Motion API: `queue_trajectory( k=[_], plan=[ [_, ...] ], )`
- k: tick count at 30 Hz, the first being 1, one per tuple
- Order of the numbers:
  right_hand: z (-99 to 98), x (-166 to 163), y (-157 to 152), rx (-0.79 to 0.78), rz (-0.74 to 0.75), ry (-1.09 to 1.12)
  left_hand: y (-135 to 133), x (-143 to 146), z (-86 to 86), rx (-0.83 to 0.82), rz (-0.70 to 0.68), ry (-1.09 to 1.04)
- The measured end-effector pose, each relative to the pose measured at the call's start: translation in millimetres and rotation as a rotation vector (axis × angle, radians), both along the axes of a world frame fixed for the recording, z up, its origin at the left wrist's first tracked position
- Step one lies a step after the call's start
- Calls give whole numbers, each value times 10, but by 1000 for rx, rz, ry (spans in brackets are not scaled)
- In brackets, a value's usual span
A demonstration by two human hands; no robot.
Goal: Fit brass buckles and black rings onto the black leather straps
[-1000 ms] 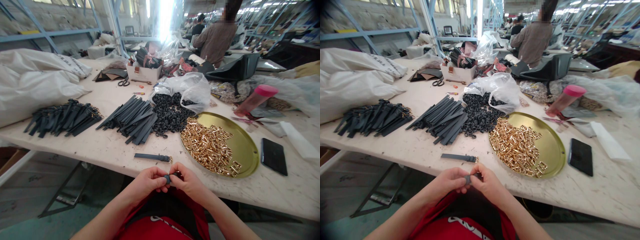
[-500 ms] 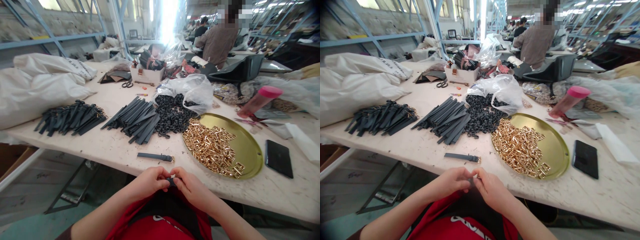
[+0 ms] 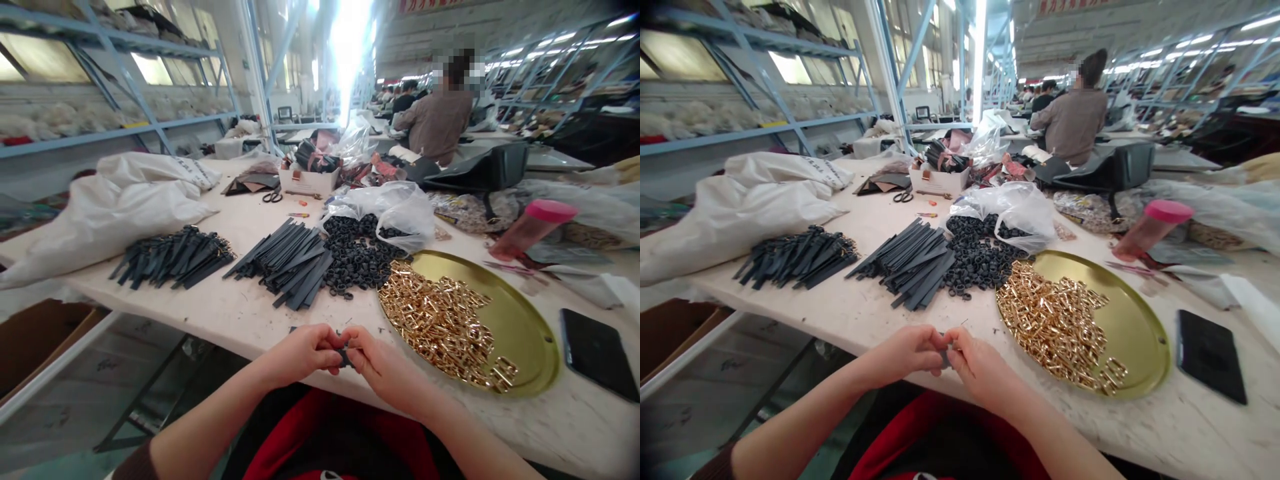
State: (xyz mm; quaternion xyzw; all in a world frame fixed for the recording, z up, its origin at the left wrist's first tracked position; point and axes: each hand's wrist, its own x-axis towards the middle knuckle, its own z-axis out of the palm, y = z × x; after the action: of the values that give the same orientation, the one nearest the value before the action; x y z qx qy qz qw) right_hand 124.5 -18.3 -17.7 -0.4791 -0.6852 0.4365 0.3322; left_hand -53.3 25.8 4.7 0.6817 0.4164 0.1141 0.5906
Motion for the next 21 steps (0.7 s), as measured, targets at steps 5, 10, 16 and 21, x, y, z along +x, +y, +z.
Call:
queue_trajectory(
  k=[5, 10, 16, 21],
  plan=[
    [-179, -6, 136, -21, -67, -24, 116, 153, -201, 101, -3, -22],
    [-441, -20, 495, 111, -232, -324, 600, 73, -185, 668, 118, 480],
    [-680, -80, 501, 295, -336, -442, 870, -194, -364, 800, 263, 834],
    [-735, -63, 445, 300, -359, -369, 752, -237, -336, 873, 347, 843]
  ],
)
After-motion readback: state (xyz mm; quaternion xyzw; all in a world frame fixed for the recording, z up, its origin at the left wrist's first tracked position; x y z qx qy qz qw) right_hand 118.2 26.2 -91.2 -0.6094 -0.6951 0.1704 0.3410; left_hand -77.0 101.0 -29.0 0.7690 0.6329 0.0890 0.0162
